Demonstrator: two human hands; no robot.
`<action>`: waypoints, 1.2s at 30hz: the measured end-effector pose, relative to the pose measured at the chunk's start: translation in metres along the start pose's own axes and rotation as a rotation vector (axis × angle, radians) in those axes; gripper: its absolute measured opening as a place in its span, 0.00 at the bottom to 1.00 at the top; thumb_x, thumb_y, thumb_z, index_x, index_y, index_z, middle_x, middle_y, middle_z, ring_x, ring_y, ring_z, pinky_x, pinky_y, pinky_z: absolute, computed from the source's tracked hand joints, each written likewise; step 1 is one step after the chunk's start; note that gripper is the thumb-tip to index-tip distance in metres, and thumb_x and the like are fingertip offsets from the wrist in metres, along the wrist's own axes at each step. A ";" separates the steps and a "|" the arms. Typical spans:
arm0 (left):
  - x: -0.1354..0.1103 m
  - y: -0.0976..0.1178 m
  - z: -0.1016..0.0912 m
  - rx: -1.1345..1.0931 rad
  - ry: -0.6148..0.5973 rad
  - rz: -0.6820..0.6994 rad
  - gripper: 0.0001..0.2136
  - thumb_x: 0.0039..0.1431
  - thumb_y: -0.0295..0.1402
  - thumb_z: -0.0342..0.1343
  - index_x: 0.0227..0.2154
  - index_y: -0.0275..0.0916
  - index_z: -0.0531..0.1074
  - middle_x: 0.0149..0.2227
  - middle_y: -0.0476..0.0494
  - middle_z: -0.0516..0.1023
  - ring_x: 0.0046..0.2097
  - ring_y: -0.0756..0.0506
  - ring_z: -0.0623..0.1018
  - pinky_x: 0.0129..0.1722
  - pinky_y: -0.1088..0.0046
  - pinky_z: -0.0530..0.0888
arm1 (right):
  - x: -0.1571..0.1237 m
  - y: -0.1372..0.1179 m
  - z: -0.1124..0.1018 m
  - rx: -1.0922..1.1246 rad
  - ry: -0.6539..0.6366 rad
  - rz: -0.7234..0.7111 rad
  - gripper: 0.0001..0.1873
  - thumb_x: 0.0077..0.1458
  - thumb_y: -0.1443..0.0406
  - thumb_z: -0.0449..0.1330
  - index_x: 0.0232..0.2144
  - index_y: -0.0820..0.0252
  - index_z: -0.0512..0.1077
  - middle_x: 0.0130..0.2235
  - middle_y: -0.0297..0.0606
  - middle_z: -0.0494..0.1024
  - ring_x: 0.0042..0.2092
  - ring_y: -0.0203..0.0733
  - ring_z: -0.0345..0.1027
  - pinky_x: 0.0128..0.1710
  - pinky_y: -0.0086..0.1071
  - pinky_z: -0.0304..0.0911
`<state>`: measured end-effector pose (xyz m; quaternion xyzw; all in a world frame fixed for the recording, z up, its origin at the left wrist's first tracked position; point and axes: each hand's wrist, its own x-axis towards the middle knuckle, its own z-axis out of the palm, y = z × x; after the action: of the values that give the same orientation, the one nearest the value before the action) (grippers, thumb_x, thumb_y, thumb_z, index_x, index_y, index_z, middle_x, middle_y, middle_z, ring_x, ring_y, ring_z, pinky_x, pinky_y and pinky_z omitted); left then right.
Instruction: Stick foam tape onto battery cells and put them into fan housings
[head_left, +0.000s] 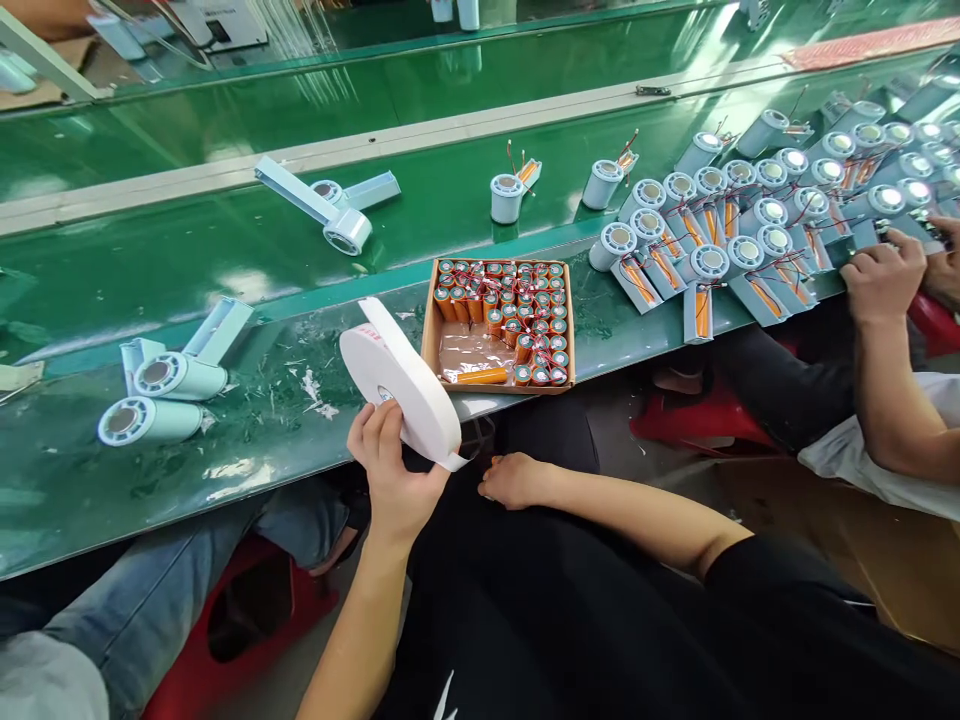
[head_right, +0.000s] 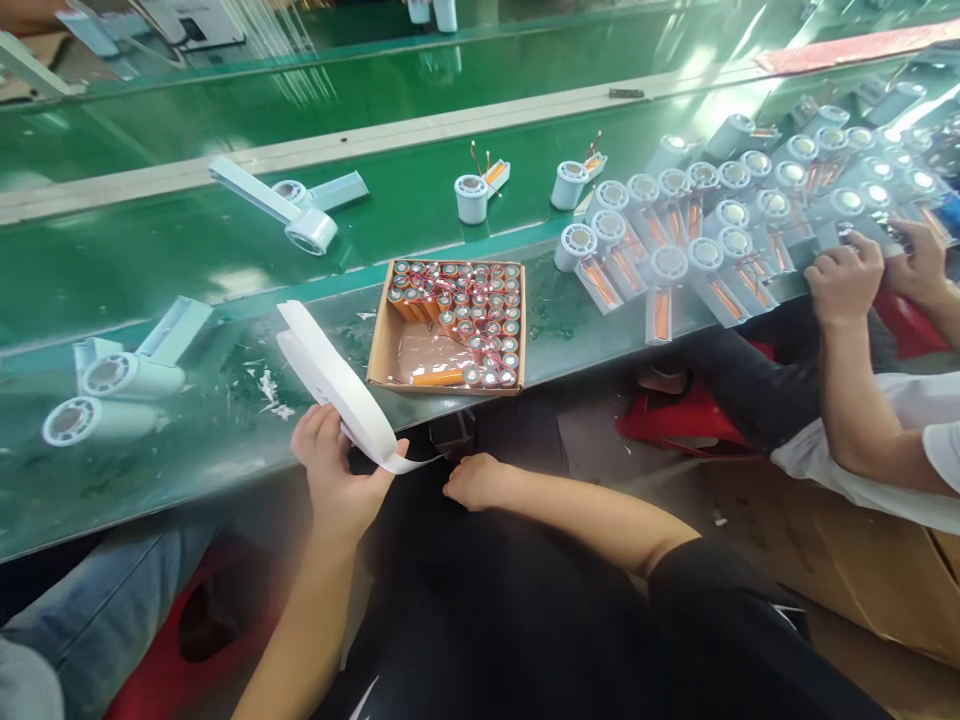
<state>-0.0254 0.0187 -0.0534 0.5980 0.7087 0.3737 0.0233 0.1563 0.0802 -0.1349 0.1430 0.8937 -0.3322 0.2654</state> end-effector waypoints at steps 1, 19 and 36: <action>0.000 0.001 -0.002 0.004 -0.001 0.004 0.39 0.55 0.41 0.70 0.67 0.44 0.59 0.65 0.31 0.65 0.72 0.28 0.59 0.68 0.40 0.63 | 0.005 -0.003 0.001 -0.018 -0.003 0.014 0.17 0.54 0.77 0.63 0.44 0.60 0.81 0.47 0.49 0.84 0.49 0.51 0.80 0.50 0.43 0.74; -0.001 -0.007 -0.017 0.040 0.047 0.047 0.40 0.55 0.40 0.71 0.68 0.44 0.60 0.64 0.32 0.68 0.71 0.29 0.60 0.69 0.44 0.64 | -0.132 0.018 -0.039 0.867 0.834 -0.205 0.05 0.62 0.64 0.65 0.35 0.58 0.73 0.36 0.36 0.79 0.34 0.37 0.70 0.35 0.32 0.68; 0.015 0.032 -0.013 0.126 0.040 0.417 0.35 0.57 0.31 0.66 0.66 0.42 0.61 0.58 0.32 0.75 0.69 0.26 0.64 0.67 0.41 0.64 | -0.158 -0.027 -0.125 1.783 1.352 -0.296 0.13 0.60 0.53 0.48 0.39 0.52 0.64 0.38 0.38 0.71 0.33 0.42 0.68 0.34 0.38 0.73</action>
<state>-0.0095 0.0252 -0.0197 0.7242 0.5920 0.3373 -0.1060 0.2263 0.1309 0.0486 0.3245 0.3060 -0.7342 -0.5119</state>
